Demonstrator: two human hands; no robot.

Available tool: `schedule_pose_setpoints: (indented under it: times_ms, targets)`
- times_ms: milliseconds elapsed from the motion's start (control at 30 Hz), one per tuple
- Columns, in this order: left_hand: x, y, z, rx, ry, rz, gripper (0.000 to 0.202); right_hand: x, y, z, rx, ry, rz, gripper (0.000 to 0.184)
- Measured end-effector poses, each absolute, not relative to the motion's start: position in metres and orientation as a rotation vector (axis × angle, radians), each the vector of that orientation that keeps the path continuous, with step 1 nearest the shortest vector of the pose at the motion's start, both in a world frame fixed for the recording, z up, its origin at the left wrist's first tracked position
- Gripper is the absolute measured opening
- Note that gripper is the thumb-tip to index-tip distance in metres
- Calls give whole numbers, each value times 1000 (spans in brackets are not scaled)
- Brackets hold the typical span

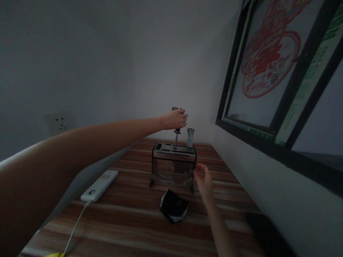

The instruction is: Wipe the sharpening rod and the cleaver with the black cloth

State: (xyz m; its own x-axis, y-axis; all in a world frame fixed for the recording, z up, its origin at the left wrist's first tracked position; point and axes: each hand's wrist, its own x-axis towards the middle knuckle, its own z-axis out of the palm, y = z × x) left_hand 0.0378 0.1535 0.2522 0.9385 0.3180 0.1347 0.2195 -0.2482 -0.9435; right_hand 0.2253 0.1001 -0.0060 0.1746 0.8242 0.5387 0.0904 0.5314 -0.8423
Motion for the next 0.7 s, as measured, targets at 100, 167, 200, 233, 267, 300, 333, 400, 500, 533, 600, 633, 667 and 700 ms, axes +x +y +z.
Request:
schedule_pose_setpoints:
  times_ms: [100,167,200,233,267,300,333,400,500,533,600,633,667,700]
  targets:
    - [38,155,238,-1868,-422,86,9,225,101,-6,-895,-1312,633,27]
    - [38,155,229,-1890,-441,84,8,225,101,-7,-897,-1313,634,26]
    - [38,155,224,-1902,-450,85,8,225,102,-7,-897,-1312,634,26]
    - [38,154,220,-1913,-459,87,8,226,102,-8,-896,-1313,635,25]
    - [38,153,216,-1922,-470,90,8,226,103,-8,-895,-1315,635,25]
    - [38,151,212,-1930,-482,92,8,226,103,-8,-894,-1317,636,26]
    - [38,150,208,-1935,-496,93,7,226,104,-9,-893,-1320,637,26]
    - [37,148,201,-1939,-528,95,7,227,104,-9,-892,-1321,635,26]
    - [38,146,192,-1945,-570,97,6,227,103,-9,-888,-1318,630,25]
    - [38,146,190,-1948,-580,98,6,226,103,-9,-887,-1316,630,25]
    - [39,147,185,-1955,-594,100,6,226,103,-9,-887,-1312,630,24]
    - [40,147,183,-1957,-599,101,6,226,102,-9,-887,-1310,630,25]
    - [41,146,181,-1959,-602,101,6,226,103,-9,-887,-1308,630,25]
    - [42,146,179,-1961,-604,100,6,226,103,-9,-887,-1306,630,25]
